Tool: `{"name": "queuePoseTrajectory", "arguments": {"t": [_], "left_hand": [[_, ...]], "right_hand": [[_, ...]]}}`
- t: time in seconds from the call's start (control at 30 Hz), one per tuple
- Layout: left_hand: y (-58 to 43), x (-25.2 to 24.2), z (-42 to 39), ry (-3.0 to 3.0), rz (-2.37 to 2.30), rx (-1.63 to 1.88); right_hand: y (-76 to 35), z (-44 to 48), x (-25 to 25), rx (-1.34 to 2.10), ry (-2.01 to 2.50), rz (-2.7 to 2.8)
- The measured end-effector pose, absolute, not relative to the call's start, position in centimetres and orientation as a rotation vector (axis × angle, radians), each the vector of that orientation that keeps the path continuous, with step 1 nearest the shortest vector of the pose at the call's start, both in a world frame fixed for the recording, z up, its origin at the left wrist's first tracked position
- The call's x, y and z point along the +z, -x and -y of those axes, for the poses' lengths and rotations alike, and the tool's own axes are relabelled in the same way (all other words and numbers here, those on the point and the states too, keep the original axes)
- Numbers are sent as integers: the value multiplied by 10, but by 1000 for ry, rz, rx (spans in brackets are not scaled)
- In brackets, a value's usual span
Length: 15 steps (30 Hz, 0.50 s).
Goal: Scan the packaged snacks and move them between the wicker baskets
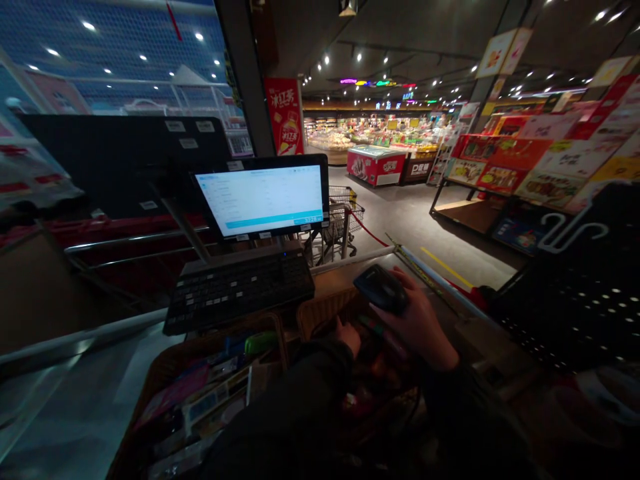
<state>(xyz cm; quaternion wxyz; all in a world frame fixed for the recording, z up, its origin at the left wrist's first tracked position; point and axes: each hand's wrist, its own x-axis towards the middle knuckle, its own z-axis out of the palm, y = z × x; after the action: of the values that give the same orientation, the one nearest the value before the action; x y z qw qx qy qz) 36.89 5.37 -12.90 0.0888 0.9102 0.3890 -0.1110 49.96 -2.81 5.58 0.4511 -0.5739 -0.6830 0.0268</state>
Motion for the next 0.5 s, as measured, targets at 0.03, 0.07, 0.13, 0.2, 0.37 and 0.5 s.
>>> {"name": "queuePoseTrajectory", "arguments": {"t": [0.03,0.07,0.13,0.2,0.37,0.5], "left_hand": [[-369,-126,-54,-2711,-1191,-345],[-370,-122,-54,-2714,-1233,-367],[-370,-110,-57,-2727,-1283,-402],[-370,-94,-61,-2752,-1292,-406],[-350,-35,-72,-2886,-1161,-273],[-309,25,-68,-3011,-1134,-28]], "right_hand": [[-500,31,56,59,1413,1680],[-501,35,56,53,1408,1674],[-503,41,55,41,1410,1659],[-505,48,53,30,1427,1643],[-502,58,53,5,1459,1625],[-490,61,58,-9,1440,1641]]}}
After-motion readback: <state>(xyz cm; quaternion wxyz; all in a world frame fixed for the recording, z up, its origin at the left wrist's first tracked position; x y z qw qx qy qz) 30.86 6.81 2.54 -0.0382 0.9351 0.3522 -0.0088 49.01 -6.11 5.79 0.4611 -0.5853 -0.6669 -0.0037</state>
